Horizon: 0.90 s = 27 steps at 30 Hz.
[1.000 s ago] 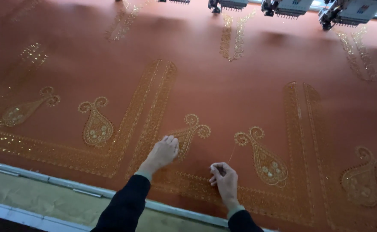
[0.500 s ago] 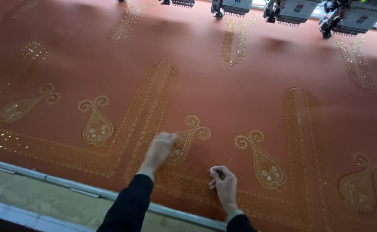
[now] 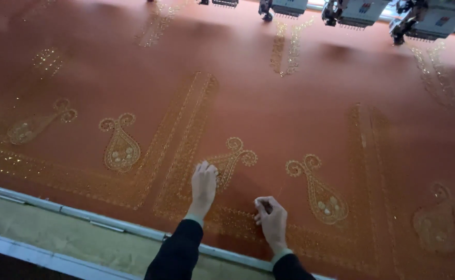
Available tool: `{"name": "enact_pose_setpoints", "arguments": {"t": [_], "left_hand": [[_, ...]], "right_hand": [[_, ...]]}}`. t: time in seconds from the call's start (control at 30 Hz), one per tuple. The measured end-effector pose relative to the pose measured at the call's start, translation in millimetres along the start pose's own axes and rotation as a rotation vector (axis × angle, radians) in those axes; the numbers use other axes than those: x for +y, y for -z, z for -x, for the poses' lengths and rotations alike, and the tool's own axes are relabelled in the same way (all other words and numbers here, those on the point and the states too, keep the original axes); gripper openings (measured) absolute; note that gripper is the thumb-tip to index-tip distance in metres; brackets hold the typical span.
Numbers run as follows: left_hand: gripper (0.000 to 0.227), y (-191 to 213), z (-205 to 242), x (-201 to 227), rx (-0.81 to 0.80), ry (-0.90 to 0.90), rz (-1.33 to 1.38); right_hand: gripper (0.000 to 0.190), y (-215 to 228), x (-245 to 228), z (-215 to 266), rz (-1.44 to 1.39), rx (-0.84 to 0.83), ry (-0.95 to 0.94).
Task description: Inspecting fabric on an industrial embroidery machine and manually adjusting the machine heads.
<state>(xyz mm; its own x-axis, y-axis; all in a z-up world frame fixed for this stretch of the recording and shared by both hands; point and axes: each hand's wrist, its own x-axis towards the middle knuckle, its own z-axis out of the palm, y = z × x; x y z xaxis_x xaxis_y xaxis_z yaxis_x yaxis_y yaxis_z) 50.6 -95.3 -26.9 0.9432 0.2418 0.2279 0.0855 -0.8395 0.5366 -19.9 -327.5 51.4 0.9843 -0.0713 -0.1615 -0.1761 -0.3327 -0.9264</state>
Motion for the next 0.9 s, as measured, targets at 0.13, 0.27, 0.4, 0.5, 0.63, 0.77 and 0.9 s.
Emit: {"name": "enact_pose_setpoints", "arguments": {"t": [0.13, 0.27, 0.4, 0.5, 0.63, 0.77, 0.9], "left_hand": [[0.031, 14.2, -0.8, 19.7, -0.018, -0.256, -0.483], [0.013, 14.8, 2.6, 27.8, -0.006, -0.343, -0.840], [0.024, 17.9, -23.2, 13.6, -0.205, -0.057, -0.357], [0.023, 29.1, -30.2, 15.2, -0.395, 0.102, -0.140], [0.024, 14.7, -22.3, 21.3, -0.404, 0.209, -0.195], [0.025, 4.8, -12.6, 16.0, -0.297, 0.349, -0.048], [0.018, 18.8, 1.9, 25.9, -0.244, 0.358, -0.013]], "right_hand": [[0.009, -0.1, -1.5, -3.9, -0.016, -0.007, 0.010], [0.008, 0.7, 9.0, -2.0, 0.022, -0.011, 0.007], [0.010, 0.4, -1.4, -4.5, -0.002, -0.013, 0.019], [0.009, -1.6, 2.8, -8.7, -0.018, -0.017, 0.032], [0.008, -2.4, 6.5, -8.3, -0.014, -0.020, 0.000], [0.010, -1.0, -1.2, -7.5, -0.019, -0.015, 0.007], [0.009, 1.0, 10.5, -7.9, 0.021, -0.013, 0.104]]}}
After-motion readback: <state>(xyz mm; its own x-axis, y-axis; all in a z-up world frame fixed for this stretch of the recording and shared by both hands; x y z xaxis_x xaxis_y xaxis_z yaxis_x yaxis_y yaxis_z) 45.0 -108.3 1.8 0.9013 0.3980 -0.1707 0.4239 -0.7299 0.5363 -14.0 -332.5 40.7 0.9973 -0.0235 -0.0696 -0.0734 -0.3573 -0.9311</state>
